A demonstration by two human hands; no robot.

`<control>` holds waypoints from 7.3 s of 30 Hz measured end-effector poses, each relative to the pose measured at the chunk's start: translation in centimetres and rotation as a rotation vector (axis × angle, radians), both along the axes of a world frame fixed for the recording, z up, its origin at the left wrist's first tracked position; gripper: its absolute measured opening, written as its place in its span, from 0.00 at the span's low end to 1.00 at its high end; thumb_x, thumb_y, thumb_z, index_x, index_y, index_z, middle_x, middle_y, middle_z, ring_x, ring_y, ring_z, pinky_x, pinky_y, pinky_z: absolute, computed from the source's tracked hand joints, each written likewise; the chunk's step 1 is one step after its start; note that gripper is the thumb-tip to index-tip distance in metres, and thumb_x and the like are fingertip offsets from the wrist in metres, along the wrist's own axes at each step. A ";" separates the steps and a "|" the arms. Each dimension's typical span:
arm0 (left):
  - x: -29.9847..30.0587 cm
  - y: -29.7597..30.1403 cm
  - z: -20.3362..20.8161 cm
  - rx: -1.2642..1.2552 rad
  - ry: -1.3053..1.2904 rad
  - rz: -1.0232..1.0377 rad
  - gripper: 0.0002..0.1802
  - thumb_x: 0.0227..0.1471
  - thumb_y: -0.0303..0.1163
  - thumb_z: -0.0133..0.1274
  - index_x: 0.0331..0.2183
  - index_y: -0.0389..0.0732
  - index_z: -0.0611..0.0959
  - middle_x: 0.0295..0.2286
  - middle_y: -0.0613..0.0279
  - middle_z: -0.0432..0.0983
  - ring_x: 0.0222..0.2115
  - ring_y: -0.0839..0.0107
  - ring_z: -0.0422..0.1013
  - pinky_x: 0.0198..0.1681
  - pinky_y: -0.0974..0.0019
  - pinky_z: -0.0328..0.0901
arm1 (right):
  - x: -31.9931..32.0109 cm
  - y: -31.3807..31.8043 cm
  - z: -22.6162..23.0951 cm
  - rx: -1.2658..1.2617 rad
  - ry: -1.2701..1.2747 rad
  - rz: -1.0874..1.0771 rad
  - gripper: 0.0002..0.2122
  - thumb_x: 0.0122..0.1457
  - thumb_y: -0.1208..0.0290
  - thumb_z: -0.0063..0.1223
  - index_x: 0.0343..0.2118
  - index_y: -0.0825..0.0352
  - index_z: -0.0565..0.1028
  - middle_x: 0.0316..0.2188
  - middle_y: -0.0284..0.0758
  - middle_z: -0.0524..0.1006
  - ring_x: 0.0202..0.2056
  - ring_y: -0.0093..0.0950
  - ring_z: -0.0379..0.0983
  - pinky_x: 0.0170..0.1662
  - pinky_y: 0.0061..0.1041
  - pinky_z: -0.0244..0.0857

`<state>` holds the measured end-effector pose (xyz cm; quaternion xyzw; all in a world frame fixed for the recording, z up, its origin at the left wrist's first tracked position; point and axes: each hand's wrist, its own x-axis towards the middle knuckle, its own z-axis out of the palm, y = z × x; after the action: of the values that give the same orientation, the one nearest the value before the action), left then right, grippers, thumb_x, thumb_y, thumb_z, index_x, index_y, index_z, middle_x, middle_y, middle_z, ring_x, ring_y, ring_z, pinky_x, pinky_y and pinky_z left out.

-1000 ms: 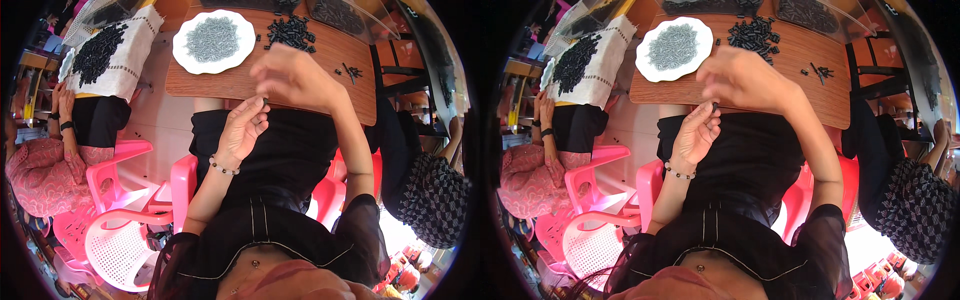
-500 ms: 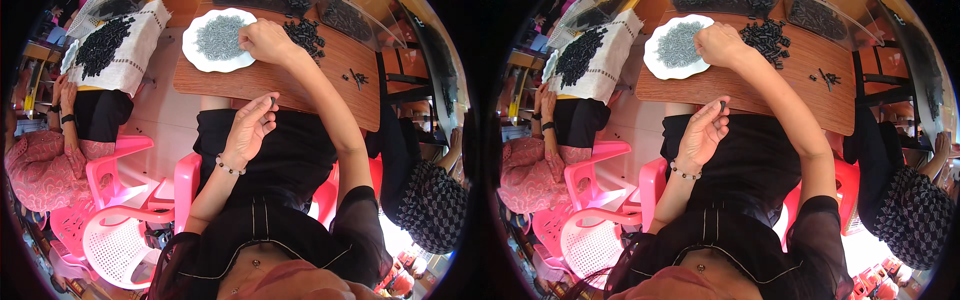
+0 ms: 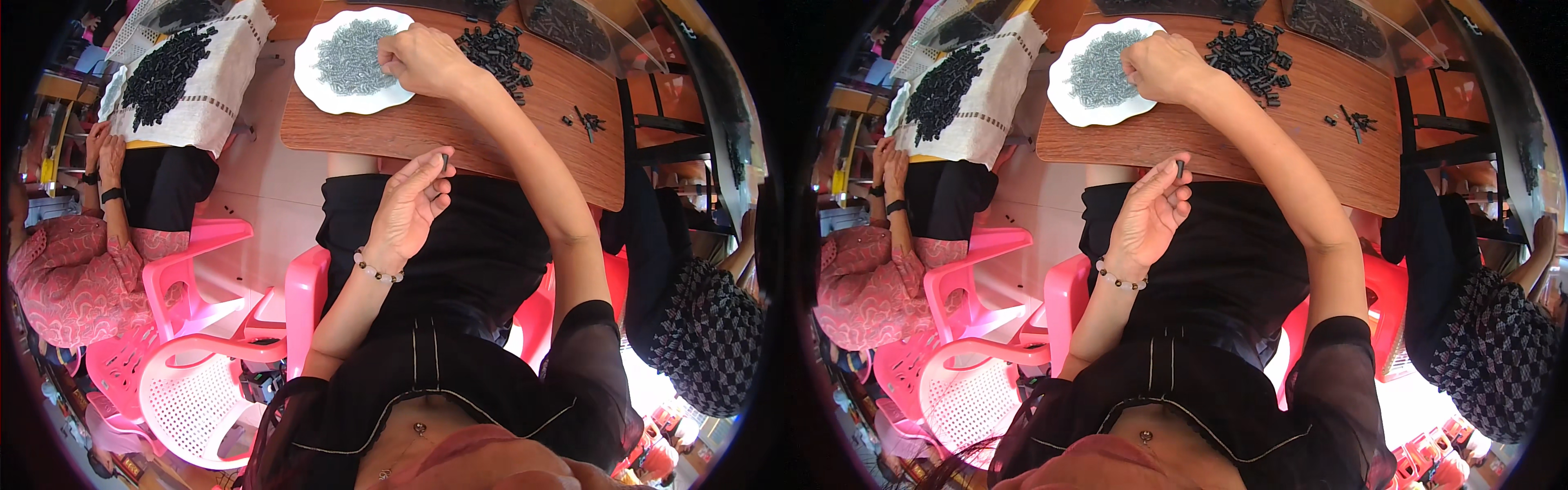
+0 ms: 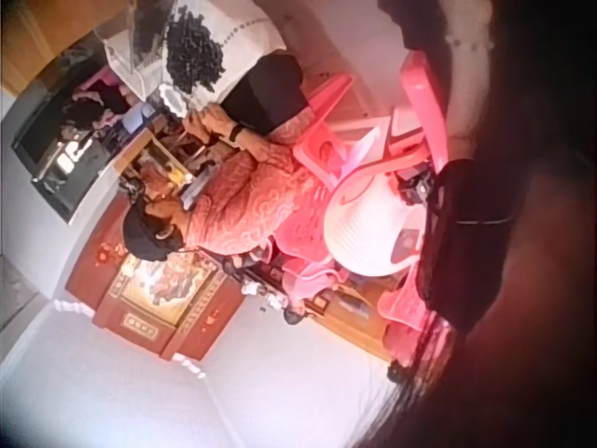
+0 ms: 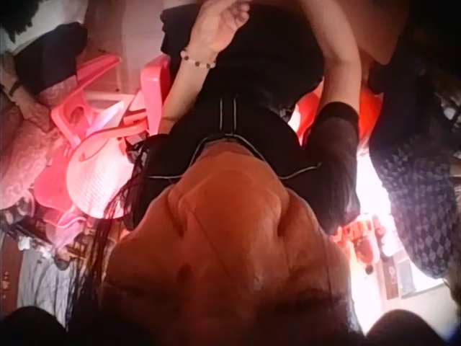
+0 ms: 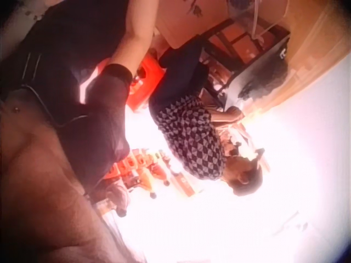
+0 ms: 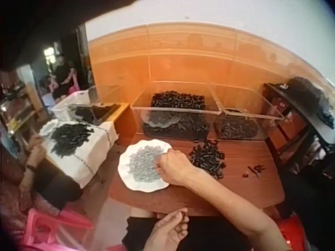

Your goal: The person assembles small parts by picking up plastic pieces and metal pins from the table and inserting the pins into the plastic pieces by hand.

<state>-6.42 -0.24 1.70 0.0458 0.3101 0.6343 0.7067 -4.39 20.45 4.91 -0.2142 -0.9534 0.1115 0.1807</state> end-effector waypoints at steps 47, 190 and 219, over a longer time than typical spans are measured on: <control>-7.6 8.8 4.2 0.431 1.927 0.905 0.08 0.48 0.30 0.61 0.34 0.43 0.85 0.21 0.65 0.73 0.19 0.77 0.68 0.23 0.73 0.62 | 2.0 -1.4 3.5 -1.101 0.565 -0.049 0.11 0.55 0.63 0.58 0.36 0.64 0.80 0.32 0.24 0.78 0.35 0.14 0.66 0.41 0.19 0.56; 4.0 0.9 -0.3 -0.231 -0.668 -0.014 0.13 0.52 0.34 0.57 0.39 0.40 0.78 0.35 0.68 0.78 0.36 0.71 0.74 0.39 0.74 0.72 | 20.1 1.7 -1.9 0.001 0.237 -0.440 0.04 0.53 0.74 0.57 0.32 0.62 0.79 0.26 0.32 0.77 0.33 0.32 0.69 0.38 0.30 0.65; 4.1 1.5 -1.4 -0.221 -0.696 -0.058 0.14 0.52 0.36 0.58 0.38 0.39 0.78 0.31 0.66 0.77 0.36 0.70 0.73 0.38 0.73 0.71 | 17.4 3.7 -2.3 0.143 0.109 -0.411 0.08 0.50 0.66 0.61 0.33 0.61 0.81 0.28 0.35 0.75 0.39 0.37 0.69 0.43 0.35 0.66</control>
<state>-2.31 1.24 0.29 -0.2406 0.1161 0.5543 0.7883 13.02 24.12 2.56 -0.3843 -0.8841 0.0159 0.2655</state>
